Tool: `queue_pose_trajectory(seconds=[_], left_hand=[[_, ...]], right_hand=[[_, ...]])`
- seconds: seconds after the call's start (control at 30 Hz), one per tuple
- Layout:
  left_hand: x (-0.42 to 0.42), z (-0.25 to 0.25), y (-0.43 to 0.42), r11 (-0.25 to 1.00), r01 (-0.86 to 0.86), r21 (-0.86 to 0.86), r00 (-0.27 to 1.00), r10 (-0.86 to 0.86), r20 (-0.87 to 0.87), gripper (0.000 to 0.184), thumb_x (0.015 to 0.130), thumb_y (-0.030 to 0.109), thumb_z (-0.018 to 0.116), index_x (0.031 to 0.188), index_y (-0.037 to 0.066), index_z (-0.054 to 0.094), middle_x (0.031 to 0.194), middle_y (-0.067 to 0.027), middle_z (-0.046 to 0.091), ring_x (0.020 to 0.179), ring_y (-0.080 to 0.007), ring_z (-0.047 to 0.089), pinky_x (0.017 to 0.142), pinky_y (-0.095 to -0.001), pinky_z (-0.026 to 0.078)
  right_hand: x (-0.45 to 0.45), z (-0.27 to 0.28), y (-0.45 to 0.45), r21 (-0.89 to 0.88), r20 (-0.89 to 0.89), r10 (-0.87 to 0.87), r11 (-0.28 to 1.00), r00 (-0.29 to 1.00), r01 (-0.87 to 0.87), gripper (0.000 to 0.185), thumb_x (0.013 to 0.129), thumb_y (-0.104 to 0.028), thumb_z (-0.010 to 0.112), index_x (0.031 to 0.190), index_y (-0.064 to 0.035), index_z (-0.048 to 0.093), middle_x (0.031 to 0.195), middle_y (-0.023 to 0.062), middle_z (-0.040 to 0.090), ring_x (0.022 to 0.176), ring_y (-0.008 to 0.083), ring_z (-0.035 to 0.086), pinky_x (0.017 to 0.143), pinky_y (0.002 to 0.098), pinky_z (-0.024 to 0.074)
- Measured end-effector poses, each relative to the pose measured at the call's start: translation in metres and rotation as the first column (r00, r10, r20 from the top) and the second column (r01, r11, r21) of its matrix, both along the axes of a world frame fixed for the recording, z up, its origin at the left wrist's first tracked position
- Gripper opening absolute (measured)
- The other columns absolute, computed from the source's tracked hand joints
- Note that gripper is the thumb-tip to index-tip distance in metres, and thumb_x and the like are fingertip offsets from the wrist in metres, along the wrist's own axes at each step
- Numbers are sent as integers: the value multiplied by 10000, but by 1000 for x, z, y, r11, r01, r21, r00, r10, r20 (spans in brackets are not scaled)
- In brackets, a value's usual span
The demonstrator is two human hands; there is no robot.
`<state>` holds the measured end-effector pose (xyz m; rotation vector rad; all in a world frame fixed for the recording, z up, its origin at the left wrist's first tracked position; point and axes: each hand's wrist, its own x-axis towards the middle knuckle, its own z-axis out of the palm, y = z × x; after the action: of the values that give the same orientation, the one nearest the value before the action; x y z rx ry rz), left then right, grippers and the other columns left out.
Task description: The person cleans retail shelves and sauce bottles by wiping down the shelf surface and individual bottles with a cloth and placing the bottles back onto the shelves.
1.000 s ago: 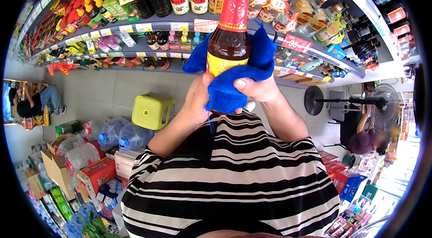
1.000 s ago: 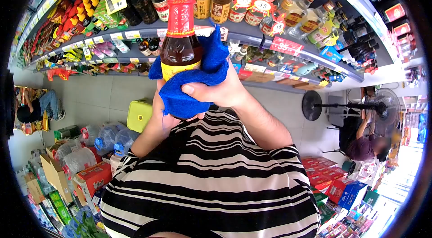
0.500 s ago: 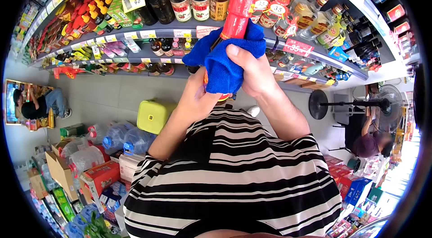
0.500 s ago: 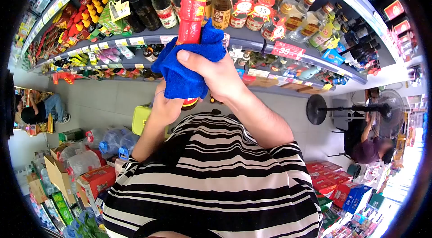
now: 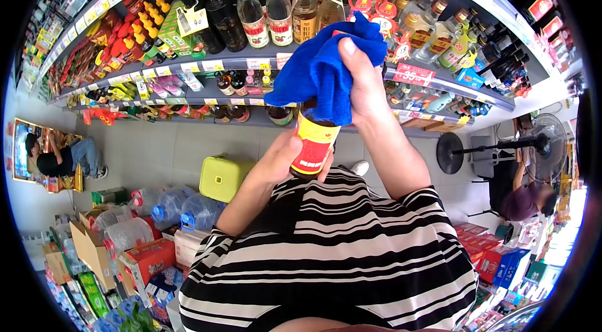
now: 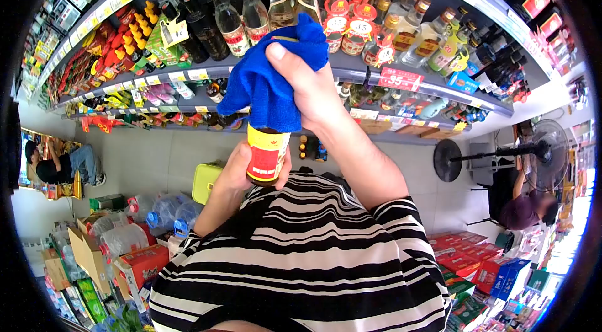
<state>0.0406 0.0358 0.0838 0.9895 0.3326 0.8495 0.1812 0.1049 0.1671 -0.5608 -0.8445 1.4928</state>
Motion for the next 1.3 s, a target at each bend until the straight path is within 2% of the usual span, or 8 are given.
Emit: queue_pose_trajectory(seconds=[0.3, 0.37, 0.5, 0.63, 0.9, 1.03, 1.17, 1.3], left_hand=[[12, -18, -13, 736, 636, -234, 598, -278, 752, 796, 796, 718, 430, 944, -64, 461, 606, -101, 511, 385, -179, 478, 351, -267, 371], [10, -14, -14, 738, 605, -299, 611, -191, 768, 800, 803, 720, 408, 943, -65, 462, 606, -99, 509, 391, -175, 473, 352, -255, 358], [1, -15, -11, 899, 177, -402, 939, -32, 343, 784, 852, 698, 307, 999, -55, 464, 633, -99, 511, 412, -163, 469, 369, -249, 372], [1, -22, -7, 972, -224, -68, 972, 218, -85, 698, 880, 637, 359, 1035, -29, 493, 726, -144, 579, 546, -214, 565, 488, -300, 470], [-17, -25, 10, 928, -356, 107, 908, 371, -197, 544, 948, 483, 377, 1021, -36, 525, 814, -134, 634, 677, -198, 642, 614, -288, 512], [-25, -21, 12, 806, -296, 513, 724, 539, -431, 514, 966, 443, 346, 973, -31, 545, 804, -180, 621, 757, -272, 637, 680, -352, 485], [-77, 8, 34, 834, -144, 532, 493, 527, -692, 464, 963, 404, 388, 976, -24, 566, 846, -187, 620, 813, -277, 619, 743, -365, 461], [-42, 51, 52, 571, -661, 488, 623, 779, -67, 214, 933, 155, 514, 1068, -10, 536, 922, -89, 627, 837, -163, 608, 774, -292, 475]], right_hand=[[-7, -10, 5, -167, -442, 72, 973, 894, -161, 323, 845, -405, 621, 958, -106, 575, 888, 47, 634, 805, 172, 620, 744, 340, 518], [-11, -9, 5, -220, -211, -50, 976, 976, 2, 262, 894, -324, 592, 972, -74, 587, 904, 50, 632, 816, 157, 621, 740, 298, 515], [-11, -12, 0, -35, 47, -65, 997, 997, 67, 169, 888, -139, 597, 996, -12, 574, 931, 71, 637, 809, 139, 621, 732, 273, 510], [-7, -28, -5, -21, 228, 30, 999, 973, -26, 251, 777, -55, 700, 989, -27, 567, 906, 53, 634, 783, 118, 616, 693, 256, 513], [-5, -28, -36, -270, 370, 340, 930, 865, -250, 362, 794, -96, 697, 1108, -8, 540, 907, 55, 650, 774, 121, 627, 717, 271, 524], [-15, -47, -38, -116, 133, 157, 983, 979, -142, 390, 753, -77, 741, 1085, -12, 546, 932, 56, 650, 809, 127, 628, 746, 282, 527], [-4, -54, -29, 24, 385, 86, 994, 919, -103, 365, 714, -100, 774, 1011, 0, 587, 920, 60, 655, 812, 112, 625, 747, 267, 520], [-5, -71, -22, 46, 639, 76, 990, 766, -136, 506, 599, -257, 841, 955, 20, 613, 891, 77, 651, 779, 127, 611, 740, 282, 507]])
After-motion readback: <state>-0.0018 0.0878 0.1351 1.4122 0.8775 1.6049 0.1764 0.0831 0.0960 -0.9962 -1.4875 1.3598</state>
